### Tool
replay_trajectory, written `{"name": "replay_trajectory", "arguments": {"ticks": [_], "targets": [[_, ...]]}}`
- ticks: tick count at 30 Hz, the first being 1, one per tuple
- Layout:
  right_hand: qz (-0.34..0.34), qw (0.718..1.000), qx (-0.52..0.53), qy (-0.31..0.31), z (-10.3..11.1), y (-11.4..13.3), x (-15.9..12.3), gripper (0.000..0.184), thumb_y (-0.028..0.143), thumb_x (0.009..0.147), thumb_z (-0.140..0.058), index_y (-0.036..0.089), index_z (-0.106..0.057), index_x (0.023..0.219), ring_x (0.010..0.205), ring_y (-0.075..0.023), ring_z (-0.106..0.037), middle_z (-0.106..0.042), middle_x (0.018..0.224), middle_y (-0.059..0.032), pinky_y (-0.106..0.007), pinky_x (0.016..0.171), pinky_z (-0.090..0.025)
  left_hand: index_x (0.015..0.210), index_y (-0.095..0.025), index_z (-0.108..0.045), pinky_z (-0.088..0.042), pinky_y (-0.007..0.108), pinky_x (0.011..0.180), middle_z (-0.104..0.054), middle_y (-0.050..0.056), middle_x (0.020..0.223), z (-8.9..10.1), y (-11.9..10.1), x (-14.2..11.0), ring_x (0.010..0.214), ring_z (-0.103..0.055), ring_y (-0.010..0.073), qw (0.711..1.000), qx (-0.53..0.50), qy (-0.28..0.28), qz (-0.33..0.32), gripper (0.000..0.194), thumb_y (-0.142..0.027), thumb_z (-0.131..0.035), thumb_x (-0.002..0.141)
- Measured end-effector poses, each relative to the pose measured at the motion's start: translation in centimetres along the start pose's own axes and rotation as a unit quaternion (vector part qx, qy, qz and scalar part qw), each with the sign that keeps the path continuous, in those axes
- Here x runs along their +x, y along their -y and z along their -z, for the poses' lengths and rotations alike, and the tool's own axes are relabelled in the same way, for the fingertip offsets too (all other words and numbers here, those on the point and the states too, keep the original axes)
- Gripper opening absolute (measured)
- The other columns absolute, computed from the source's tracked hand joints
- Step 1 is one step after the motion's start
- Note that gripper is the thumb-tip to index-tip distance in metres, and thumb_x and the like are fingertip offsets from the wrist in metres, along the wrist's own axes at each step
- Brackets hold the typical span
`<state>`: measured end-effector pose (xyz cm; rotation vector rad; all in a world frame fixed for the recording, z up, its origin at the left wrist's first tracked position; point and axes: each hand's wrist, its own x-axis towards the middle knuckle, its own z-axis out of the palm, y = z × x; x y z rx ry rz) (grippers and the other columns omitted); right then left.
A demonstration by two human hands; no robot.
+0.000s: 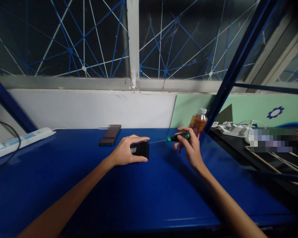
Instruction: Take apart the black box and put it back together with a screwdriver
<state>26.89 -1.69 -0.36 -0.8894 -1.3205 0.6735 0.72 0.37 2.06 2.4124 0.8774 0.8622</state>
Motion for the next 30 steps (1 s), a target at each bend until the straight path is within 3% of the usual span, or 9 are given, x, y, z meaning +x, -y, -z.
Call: {"name": "replay_trajectory", "arguments": {"ticks": [3, 7, 11, 17, 24, 26, 30], "targets": [[0.002, 1.000, 0.017, 0.005, -0.02, -0.12, 0.07, 0.028, 0.034, 0.084, -0.062, 0.023, -0.050, 0.107, 0.046, -0.0098, -0.057, -0.060, 0.082, 0.0013, -0.022, 0.038, -0.042, 0.127, -0.026, -0.059, -0.044, 0.049, 0.098, -0.064, 0.009, 0.118, 0.01, 0.13, 0.01, 0.110, -0.057, 0.0291, 1.000, 0.003, -0.003, 0.002, 0.064, -0.039, -0.078, 0.068], [-0.002, 0.999, -0.031, -0.032, -0.26, 0.15, 0.03, 0.029, 0.036, 0.080, -0.068, 0.022, -0.054, 0.101, 0.037, -0.0090, -0.050, -0.053, 0.059, 0.0071, -0.021, 0.035, -0.040, 0.126, -0.027, -0.060, -0.044, 0.048, 0.098, -0.064, 0.009, 0.119, 0.07, 0.13, -0.03, 0.111, -0.057, 0.0292, 1.000, 0.006, -0.006, 0.007, 0.062, -0.040, -0.077, 0.068], [-0.012, 0.995, -0.091, -0.028, -0.27, 0.58, -0.20, 0.024, 0.040, 0.084, -0.063, 0.021, -0.057, 0.097, 0.031, -0.0079, -0.044, -0.046, 0.047, 0.0089, -0.019, 0.031, -0.034, 0.126, -0.027, -0.060, -0.045, 0.047, 0.097, -0.064, 0.009, 0.119, 0.08, 0.15, -0.03, 0.111, -0.057, 0.0289, 1.000, 0.004, -0.009, 0.005, 0.061, -0.040, -0.077, 0.069], [-0.011, 0.999, -0.018, 0.024, 0.08, 0.45, -0.07, 0.038, 0.036, 0.083, -0.063, 0.024, -0.046, 0.115, 0.041, -0.0074, -0.052, -0.059, 0.080, 0.0027, -0.021, 0.037, -0.043, 0.127, -0.027, -0.059, -0.045, 0.047, 0.097, -0.064, 0.009, 0.119, 0.06, 0.34, -0.05, 0.110, -0.057, 0.0293, 1.000, 0.010, -0.008, 0.009, 0.063, -0.039, -0.077, 0.068], [-0.012, 0.993, -0.116, -0.013, 0.05, 0.52, -0.31, 0.029, 0.041, 0.082, -0.065, 0.021, -0.056, 0.102, 0.031, -0.0082, -0.042, -0.050, 0.048, 0.0077, -0.019, 0.029, -0.033, 0.128, -0.027, -0.058, -0.043, 0.052, 0.098, -0.064, 0.010, 0.118, -0.04, 0.47, -0.05, 0.112, -0.056, 0.0304, 1.000, 0.011, -0.006, 0.007, 0.064, -0.038, -0.075, 0.068], [0.002, 0.990, -0.139, -0.008, 0.08, 0.59, -0.45, 0.029, 0.041, 0.086, -0.060, 0.022, -0.055, 0.107, 0.033, -0.0083, -0.045, -0.053, 0.054, 0.0064, -0.020, 0.032, -0.036, 0.128, -0.027, -0.058, -0.043, 0.051, 0.098, -0.064, 0.009, 0.118, -0.03, 0.48, -0.03, 0.112, -0.056, 0.0302, 1.000, 0.014, -0.007, 0.007, 0.064, -0.038, -0.076, 0.068], [0.030, 0.994, -0.098, 0.033, 0.22, 0.53, -0.47, 0.040, 0.036, 0.087, -0.057, 0.026, -0.042, 0.123, 0.040, -0.0073, -0.051, -0.059, 0.085, 0.0007, -0.022, 0.039, -0.043, 0.128, -0.027, -0.057, -0.043, 0.050, 0.098, -0.064, 0.009, 0.118, 0.08, 0.39, -0.03, 0.112, -0.056, 0.0300, 1.000, 0.012, -0.008, 0.014, 0.065, -0.038, -0.076, 0.067]]}}
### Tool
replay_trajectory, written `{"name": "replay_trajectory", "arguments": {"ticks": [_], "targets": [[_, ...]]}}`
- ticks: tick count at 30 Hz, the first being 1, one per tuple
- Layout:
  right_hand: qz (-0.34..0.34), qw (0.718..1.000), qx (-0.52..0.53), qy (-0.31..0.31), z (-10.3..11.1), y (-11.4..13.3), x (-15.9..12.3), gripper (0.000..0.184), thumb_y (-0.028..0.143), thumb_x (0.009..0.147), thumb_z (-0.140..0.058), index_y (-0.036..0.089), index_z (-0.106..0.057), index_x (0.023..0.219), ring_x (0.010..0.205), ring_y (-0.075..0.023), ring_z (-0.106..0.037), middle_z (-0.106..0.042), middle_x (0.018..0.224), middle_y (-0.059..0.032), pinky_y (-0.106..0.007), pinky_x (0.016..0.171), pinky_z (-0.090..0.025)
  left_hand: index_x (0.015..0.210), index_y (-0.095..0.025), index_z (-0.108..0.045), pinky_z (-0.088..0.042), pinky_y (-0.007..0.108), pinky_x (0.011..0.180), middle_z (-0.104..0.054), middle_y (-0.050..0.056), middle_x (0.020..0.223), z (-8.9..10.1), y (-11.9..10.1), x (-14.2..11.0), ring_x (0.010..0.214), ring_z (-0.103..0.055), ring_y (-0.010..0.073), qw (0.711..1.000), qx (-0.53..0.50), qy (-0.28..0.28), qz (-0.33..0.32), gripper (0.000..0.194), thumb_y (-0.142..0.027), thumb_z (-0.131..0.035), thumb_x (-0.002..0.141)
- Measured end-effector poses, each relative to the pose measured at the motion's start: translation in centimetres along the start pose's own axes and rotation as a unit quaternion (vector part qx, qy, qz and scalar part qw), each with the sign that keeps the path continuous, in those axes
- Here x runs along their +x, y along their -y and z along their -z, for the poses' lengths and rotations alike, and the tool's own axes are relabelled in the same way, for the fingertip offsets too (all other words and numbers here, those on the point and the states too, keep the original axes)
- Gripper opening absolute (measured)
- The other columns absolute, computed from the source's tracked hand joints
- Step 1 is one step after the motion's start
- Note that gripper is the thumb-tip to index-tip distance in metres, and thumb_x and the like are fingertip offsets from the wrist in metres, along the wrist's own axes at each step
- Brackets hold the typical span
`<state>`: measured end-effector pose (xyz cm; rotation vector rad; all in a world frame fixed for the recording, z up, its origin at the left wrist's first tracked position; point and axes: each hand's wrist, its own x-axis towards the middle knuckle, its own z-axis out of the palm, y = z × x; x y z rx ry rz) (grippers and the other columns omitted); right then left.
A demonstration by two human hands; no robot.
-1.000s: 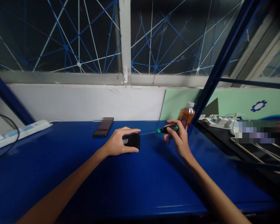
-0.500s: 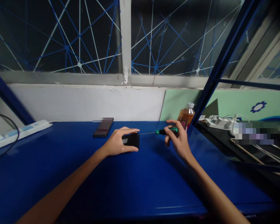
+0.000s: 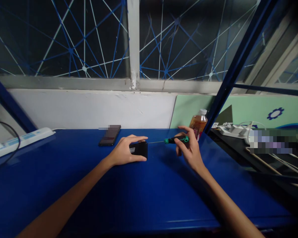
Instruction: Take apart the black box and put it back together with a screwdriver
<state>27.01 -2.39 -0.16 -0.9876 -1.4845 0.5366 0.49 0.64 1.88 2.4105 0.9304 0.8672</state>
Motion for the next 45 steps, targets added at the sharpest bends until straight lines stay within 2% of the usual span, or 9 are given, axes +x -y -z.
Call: {"name": "replay_trajectory", "arguments": {"ticks": [3, 11, 17, 22, 27, 31, 34, 40, 45], "targets": [[0.005, 1.000, 0.025, 0.001, -0.06, -0.16, 0.08, 0.043, 0.034, 0.084, -0.059, 0.027, -0.041, 0.122, 0.041, -0.0072, -0.051, -0.057, 0.091, 0.0001, -0.023, 0.038, -0.042, 0.128, -0.028, -0.057, -0.042, 0.051, 0.098, -0.065, 0.008, 0.117, 0.06, -0.10, -0.01, 0.111, -0.056, 0.0299, 1.000, -0.001, 0.001, 0.003, 0.065, -0.038, -0.076, 0.067], [-0.015, 0.996, -0.062, -0.065, -0.44, 0.13, -0.25, 0.029, 0.039, 0.084, -0.063, 0.024, -0.053, 0.107, 0.039, -0.0099, -0.046, -0.053, 0.058, 0.0056, -0.022, 0.036, -0.036, 0.130, -0.028, -0.056, -0.042, 0.048, 0.097, -0.064, 0.008, 0.113, 0.05, -0.26, -0.09, 0.107, -0.057, 0.0282, 1.000, 0.007, 0.006, -0.004, 0.068, -0.040, -0.077, 0.066], [-0.010, 1.000, -0.001, -0.025, -0.12, -0.72, -0.10, 0.029, 0.038, 0.092, -0.048, 0.024, -0.048, 0.117, 0.043, -0.0138, -0.052, -0.055, 0.054, 0.0057, -0.026, 0.043, -0.042, 0.130, -0.028, -0.056, -0.043, 0.048, 0.095, -0.065, 0.008, 0.112, 0.11, -0.26, -0.11, 0.106, -0.058, 0.0285, 1.000, 0.004, 0.005, -0.005, 0.069, -0.039, -0.078, 0.065], [0.002, 0.999, 0.008, -0.044, -0.27, -0.30, -0.07, 0.026, 0.037, 0.089, -0.055, 0.023, -0.052, 0.110, 0.045, -0.0128, -0.053, -0.054, 0.056, 0.0056, -0.025, 0.043, -0.042, 0.130, -0.028, -0.055, -0.043, 0.048, 0.095, -0.064, 0.009, 0.114, 0.06, -0.12, -0.15, 0.107, -0.057, 0.0294, 1.000, 0.006, 0.015, -0.005, 0.071, -0.039, -0.078, 0.064], [-0.036, 0.998, 0.030, -0.034, -0.10, 0.09, 0.12, 0.022, 0.039, 0.090, -0.054, 0.021, -0.055, 0.103, 0.036, -0.0102, -0.048, -0.048, 0.048, 0.0081, -0.022, 0.038, -0.039, 0.130, -0.027, -0.056, -0.043, 0.048, 0.095, -0.064, 0.009, 0.114, 0.04, -0.10, -0.15, 0.106, -0.058, 0.0287, 1.000, 0.004, 0.012, -0.006, 0.071, -0.040, -0.078, 0.064], [-0.063, 0.992, 0.110, 0.003, 0.14, -0.56, 0.34, 0.030, 0.036, 0.091, -0.049, 0.025, -0.045, 0.118, 0.038, -0.0108, -0.054, -0.060, 0.071, 0.0041, -0.024, 0.036, -0.042, 0.129, -0.026, -0.056, -0.043, 0.046, 0.095, -0.064, 0.008, 0.113, 0.17, -0.27, -0.06, 0.105, -0.058, 0.0277, 1.000, 0.012, 0.008, 0.009, 0.072, -0.042, -0.080, 0.063], [-0.049, 0.990, 0.130, 0.005, 0.15, -0.80, 0.44, 0.036, 0.030, 0.086, -0.054, 0.028, -0.043, 0.120, 0.039, -0.0097, -0.056, -0.061, 0.089, 0.0016, -0.024, 0.036, -0.043, 0.129, -0.026, -0.057, -0.044, 0.046, 0.094, -0.065, 0.008, 0.113, 0.19, -0.39, -0.09, 0.106, -0.057, 0.0278, 1.000, 0.016, 0.011, 0.008, 0.073, -0.043, -0.080, 0.062], [-0.041, 0.997, 0.057, -0.021, 0.02, -0.15, 0.30, 0.024, 0.037, 0.088, -0.058, 0.024, -0.053, 0.108, 0.034, -0.0103, -0.049, -0.050, 0.051, 0.0086, -0.021, 0.034, -0.040, 0.130, -0.029, -0.056, -0.045, 0.044, 0.091, -0.065, 0.007, 0.112, 0.01, -0.45, -0.23, 0.104, -0.058, 0.0269, 1.000, 0.015, 0.018, 0.005, 0.074, -0.044, -0.081, 0.062], [-0.047, 0.998, 0.052, -0.007, 0.15, -0.26, 0.24, 0.027, 0.037, 0.089, -0.058, 0.022, -0.052, 0.110, 0.036, -0.0115, -0.052, -0.053, 0.050, 0.0077, -0.022, 0.037, -0.042, 0.132, -0.030, -0.053, -0.044, 0.044, 0.091, -0.065, 0.005, 0.111, 0.00, -0.48, -0.20, 0.102, -0.058, 0.0262, 0.999, 0.028, 0.021, 0.004, 0.076, -0.044, -0.080, 0.062]]}}
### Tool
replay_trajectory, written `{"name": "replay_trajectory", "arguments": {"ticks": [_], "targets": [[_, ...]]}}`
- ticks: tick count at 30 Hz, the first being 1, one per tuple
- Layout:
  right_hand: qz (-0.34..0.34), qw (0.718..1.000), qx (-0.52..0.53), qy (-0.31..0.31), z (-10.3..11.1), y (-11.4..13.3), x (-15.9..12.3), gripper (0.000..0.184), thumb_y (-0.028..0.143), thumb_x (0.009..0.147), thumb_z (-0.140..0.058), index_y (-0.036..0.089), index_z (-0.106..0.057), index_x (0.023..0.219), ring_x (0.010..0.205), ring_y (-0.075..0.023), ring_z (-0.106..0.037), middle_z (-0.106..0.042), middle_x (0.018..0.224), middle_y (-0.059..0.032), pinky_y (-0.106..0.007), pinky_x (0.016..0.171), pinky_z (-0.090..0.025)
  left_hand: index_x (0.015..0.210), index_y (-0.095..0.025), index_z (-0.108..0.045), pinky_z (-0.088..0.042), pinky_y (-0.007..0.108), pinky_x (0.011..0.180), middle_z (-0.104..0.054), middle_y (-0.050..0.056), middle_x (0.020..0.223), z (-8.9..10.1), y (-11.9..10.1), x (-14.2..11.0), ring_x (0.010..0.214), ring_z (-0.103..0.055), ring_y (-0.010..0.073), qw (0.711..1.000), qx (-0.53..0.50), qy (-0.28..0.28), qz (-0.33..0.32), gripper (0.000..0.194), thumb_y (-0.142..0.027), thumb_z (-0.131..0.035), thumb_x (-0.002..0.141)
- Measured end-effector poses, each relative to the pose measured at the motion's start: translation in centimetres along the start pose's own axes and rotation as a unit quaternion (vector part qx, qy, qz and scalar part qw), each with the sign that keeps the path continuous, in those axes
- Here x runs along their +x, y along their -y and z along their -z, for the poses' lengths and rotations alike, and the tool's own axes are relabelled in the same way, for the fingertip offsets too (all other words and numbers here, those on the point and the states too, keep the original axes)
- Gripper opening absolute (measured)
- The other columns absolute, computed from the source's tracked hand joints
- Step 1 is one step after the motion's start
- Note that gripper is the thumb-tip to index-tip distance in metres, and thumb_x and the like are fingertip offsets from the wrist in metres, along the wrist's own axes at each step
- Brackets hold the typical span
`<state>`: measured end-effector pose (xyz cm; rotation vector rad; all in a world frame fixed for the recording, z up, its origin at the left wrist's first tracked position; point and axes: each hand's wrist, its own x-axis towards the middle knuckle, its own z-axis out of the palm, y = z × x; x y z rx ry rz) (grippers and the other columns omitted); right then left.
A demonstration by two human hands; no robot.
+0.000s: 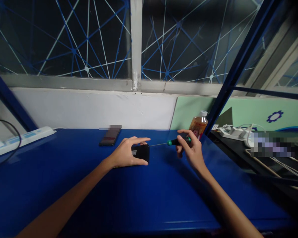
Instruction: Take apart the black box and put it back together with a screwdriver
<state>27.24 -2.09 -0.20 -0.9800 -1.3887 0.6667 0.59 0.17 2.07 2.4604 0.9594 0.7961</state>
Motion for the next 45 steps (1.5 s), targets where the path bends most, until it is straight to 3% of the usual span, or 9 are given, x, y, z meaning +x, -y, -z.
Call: {"name": "replay_trajectory", "arguments": {"ticks": [5, 11, 21, 30, 35, 40, 45], "targets": [[0.021, 0.999, 0.033, 0.007, 0.0, -0.5, 0.3, 0.034, 0.033, 0.084, -0.064, 0.024, -0.049, 0.113, 0.044, -0.0112, -0.058, -0.062, 0.078, 0.0021, -0.022, 0.037, -0.043, 0.131, -0.029, -0.053, -0.044, 0.043, 0.092, -0.065, 0.005, 0.109, -0.1, -0.1, 0.0, 0.102, -0.058, 0.0255, 1.000, 0.007, 0.000, 0.004, 0.076, -0.044, -0.079, 0.062], [0.000, 0.999, 0.042, -0.021, -0.5, 0.0, 0.3, 0.033, 0.036, 0.082, -0.068, 0.023, -0.051, 0.108, 0.035, -0.0106, -0.052, -0.054, 0.056, 0.0078, -0.022, 0.035, -0.041, 0.132, -0.029, -0.053, -0.044, 0.041, 0.091, -0.065, 0.005, 0.109, -0.2, -0.1, 0.0, 0.100, -0.058, 0.0244, 1.000, 0.011, 0.007, -0.004, 0.076, -0.045, -0.079, 0.062], [0.005, 0.993, -0.093, -0.079, -0.4, -1.0, 0.0, 0.029, 0.044, 0.088, -0.057, 0.022, -0.053, 0.108, 0.038, -0.0128, -0.053, -0.052, 0.047, 0.0074, -0.023, 0.041, -0.041, 0.134, -0.034, -0.051, -0.044, 0.044, 0.085, -0.064, 0.007, 0.111, -1.7, 1.5, -0.1, 0.098, -0.058, 0.0296, 0.992, 0.096, 0.078, 0.036, 0.082, -0.056, -0.077, 0.059], [0.018, 0.982, -0.188, -0.030, -0.5, -0.9, -0.2, 0.021, 0.041, 0.088, -0.055, 0.021, -0.055, 0.095, 0.041, -0.0127, -0.054, -0.053, 0.050, 0.0059, -0.023, 0.045, -0.042, 0.132, -0.035, -0.052, -0.042, 0.046, 0.088, -0.061, 0.009, 0.116, -2.2, 1.8, -0.1, 0.104, -0.056, 0.0308, 0.988, 0.115, 0.093, 0.037, 0.076, -0.058, -0.073, 0.064], [0.022, 0.978, -0.206, -0.016, -0.5, -1.1, -0.2, 0.020, 0.040, 0.088, -0.054, 0.021, -0.055, 0.094, 0.044, -0.0130, -0.055, -0.055, 0.052, 0.0051, -0.023, 0.046, -0.042, 0.138, -0.035, -0.044, -0.043, 0.047, 0.087, -0.061, 0.009, 0.116, -2.5, 1.9, -0.2, 0.103, -0.055, 0.0317, 0.990, 0.107, 0.083, 0.028, 0.078, -0.051, -0.072, 0.068], [0.010, 0.986, -0.166, -0.023, -0.5, -1.1, -0.2, 0.020, 0.041, 0.087, -0.056, 0.021, -0.055, 0.092, 0.041, -0.0130, -0.054, -0.053, 0.049, 0.0060, -0.024, 0.045, -0.042, 0.139, -0.034, -0.040, -0.041, 0.048, 0.090, -0.062, 0.007, 0.117, -2.9, 2.1, -0.2, 0.107, -0.054, 0.0312, 0.995, 0.064, 0.070, 0.008, 0.078, -0.049, -0.072, 0.070], [-0.020, 0.997, -0.050, -0.048, -0.7, -1.0, -0.1, 0.019, 0.040, 0.087, -0.058, 0.022, -0.054, 0.089, 0.038, -0.0127, -0.054, -0.051, 0.047, 0.0075, -0.023, 0.041, -0.042, 0.117, -0.028, -0.059, -0.043, 0.045, 0.090, -0.060, 0.008, 0.120, -3.4, 2.3, -0.2, 0.109, -0.054, 0.0291, 0.998, 0.022, 0.046, 0.026, 0.050, -0.053, -0.068, 0.075]]}}
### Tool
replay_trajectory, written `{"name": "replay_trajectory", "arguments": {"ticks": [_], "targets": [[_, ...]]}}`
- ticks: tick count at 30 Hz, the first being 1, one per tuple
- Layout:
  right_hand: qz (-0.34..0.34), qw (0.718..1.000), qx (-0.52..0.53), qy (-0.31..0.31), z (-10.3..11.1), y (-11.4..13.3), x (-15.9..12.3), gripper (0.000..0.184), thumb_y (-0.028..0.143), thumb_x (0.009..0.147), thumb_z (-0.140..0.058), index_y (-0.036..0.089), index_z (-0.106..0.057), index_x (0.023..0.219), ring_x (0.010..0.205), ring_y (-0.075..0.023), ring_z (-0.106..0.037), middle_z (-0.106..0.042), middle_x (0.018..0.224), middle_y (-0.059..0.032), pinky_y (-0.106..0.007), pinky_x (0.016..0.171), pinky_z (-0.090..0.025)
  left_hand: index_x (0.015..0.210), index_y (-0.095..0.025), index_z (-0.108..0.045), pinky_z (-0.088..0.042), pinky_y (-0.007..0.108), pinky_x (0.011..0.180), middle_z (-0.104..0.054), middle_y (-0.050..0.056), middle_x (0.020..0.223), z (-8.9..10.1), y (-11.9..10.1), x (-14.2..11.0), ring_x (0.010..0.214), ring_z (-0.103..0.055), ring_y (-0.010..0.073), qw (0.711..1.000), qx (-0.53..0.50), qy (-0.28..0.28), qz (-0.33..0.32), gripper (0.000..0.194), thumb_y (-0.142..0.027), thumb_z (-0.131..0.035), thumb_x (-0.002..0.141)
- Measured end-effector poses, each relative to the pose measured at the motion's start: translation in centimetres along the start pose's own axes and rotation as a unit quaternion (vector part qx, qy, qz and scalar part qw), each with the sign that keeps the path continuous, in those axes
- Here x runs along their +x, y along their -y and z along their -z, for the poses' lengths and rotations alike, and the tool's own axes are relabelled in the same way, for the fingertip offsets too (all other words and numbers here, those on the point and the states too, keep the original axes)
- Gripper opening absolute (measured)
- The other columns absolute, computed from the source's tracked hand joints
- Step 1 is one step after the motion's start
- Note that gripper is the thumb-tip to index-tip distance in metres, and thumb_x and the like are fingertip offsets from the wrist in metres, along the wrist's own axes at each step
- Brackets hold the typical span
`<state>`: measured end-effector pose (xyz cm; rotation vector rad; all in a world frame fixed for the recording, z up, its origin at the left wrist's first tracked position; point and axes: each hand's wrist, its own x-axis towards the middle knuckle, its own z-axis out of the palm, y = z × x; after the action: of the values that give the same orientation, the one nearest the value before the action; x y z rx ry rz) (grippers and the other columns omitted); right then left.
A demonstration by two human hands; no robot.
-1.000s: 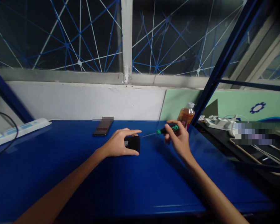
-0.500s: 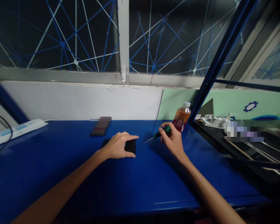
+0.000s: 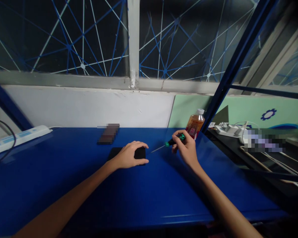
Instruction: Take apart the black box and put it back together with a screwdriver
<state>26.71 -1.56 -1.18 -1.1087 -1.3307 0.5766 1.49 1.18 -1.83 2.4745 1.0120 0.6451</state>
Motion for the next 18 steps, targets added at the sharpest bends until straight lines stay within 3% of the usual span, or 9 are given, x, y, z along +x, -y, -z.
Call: {"name": "replay_trajectory", "arguments": {"ticks": [5, 12, 18], "targets": [[-0.011, 0.998, 0.061, 0.012, -0.29, 0.27, 0.03, 0.018, 0.038, 0.086, -0.059, 0.021, -0.054, 0.087, 0.035, -0.0129, -0.054, -0.051, 0.045, 0.0081, -0.023, 0.039, -0.041, 0.092, -0.024, -0.070, -0.042, 0.043, 0.094, -0.062, 0.006, 0.114, -0.33, -0.30, 0.20, 0.109, -0.055, 0.0258, 0.999, -0.004, -0.035, -0.026, 0.026, -0.047, -0.069, 0.078], [-0.008, 0.997, 0.075, 0.016, -0.60, 0.60, -0.28, 0.016, 0.036, 0.086, -0.059, 0.021, -0.053, 0.086, 0.034, -0.0127, -0.053, -0.050, 0.043, 0.0085, -0.023, 0.039, -0.041, 0.077, -0.021, -0.069, -0.044, 0.042, 0.091, -0.063, 0.006, 0.112, -0.47, -0.88, 0.35, 0.103, -0.058, 0.0236, 0.997, -0.014, -0.054, -0.047, 0.014, -0.034, -0.066, 0.082], [-0.003, 0.998, 0.064, 0.010, -0.60, 0.80, -0.40, 0.015, 0.036, 0.086, -0.058, 0.021, -0.053, 0.086, 0.035, -0.0123, -0.053, -0.050, 0.044, 0.0082, -0.024, 0.040, -0.041, 0.075, -0.021, -0.069, -0.045, 0.040, 0.087, -0.066, 0.006, 0.108, -0.42, -0.83, 0.45, 0.098, -0.059, 0.0221, 0.996, -0.021, -0.066, -0.051, 0.011, -0.029, -0.065, 0.081]]}}
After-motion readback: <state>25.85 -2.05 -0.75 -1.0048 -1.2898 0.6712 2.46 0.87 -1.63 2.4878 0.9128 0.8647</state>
